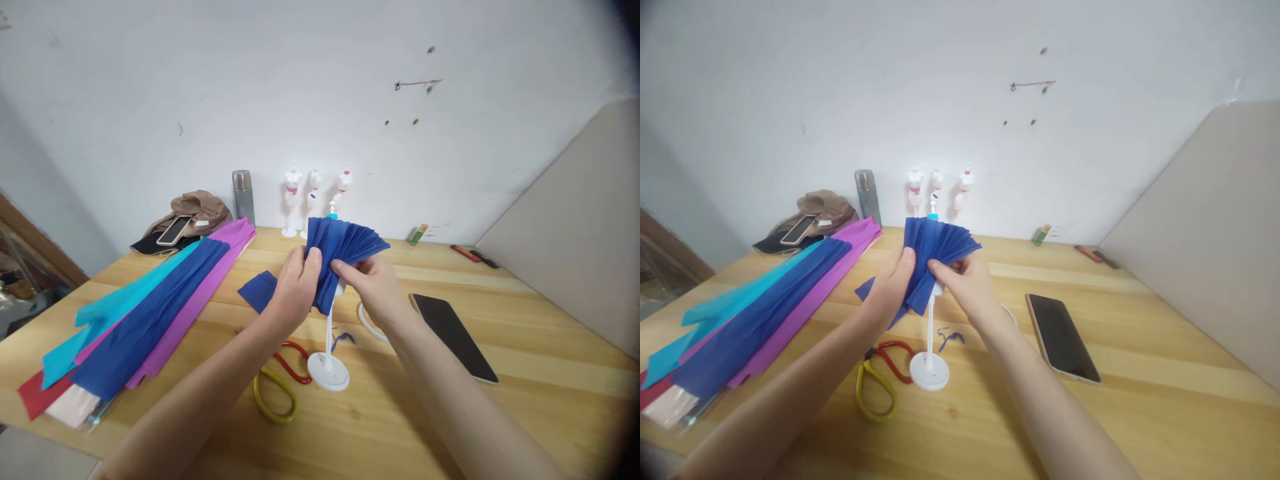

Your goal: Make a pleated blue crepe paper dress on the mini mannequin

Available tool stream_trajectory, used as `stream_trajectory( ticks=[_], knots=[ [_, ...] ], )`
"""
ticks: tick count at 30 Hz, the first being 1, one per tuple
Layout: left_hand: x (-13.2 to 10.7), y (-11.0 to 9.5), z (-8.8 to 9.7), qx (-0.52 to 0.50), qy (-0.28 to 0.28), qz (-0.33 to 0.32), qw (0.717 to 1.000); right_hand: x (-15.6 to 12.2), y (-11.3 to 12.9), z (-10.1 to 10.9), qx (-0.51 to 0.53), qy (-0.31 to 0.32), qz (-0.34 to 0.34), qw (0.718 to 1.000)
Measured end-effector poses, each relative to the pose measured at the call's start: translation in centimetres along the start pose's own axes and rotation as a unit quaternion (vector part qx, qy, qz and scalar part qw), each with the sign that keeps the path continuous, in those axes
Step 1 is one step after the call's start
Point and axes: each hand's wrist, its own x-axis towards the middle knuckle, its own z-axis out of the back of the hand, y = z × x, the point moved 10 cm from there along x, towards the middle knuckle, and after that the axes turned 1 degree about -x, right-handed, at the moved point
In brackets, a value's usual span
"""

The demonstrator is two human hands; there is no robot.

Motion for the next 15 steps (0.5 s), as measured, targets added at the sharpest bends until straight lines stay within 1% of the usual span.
stream_trajectory(
  ticks=[3,7,10,15],
  knots=[
    [-0.1,0.0,-0.3,0.045,0.016,-0.013,0.999,-0.1,0.3,-0.3,0.003,0.012,0.004,1.0],
    [-0.1,0.0,-0.2,0.052,0.013,-0.015,0.998,-0.2,0.5,-0.9,0.0,0.036,0.005,0.999],
    [-0.1,0.1,-0.2,0.04,0.009,-0.007,0.999,-0.2,0.4,-1.1,0.005,0.04,0.006,0.999],
    [-0.3,0.8,-0.9,-0.018,0.026,0.038,0.999,-0.2,0.5,-1.1,0.008,0.042,0.015,0.999]
  ],
)
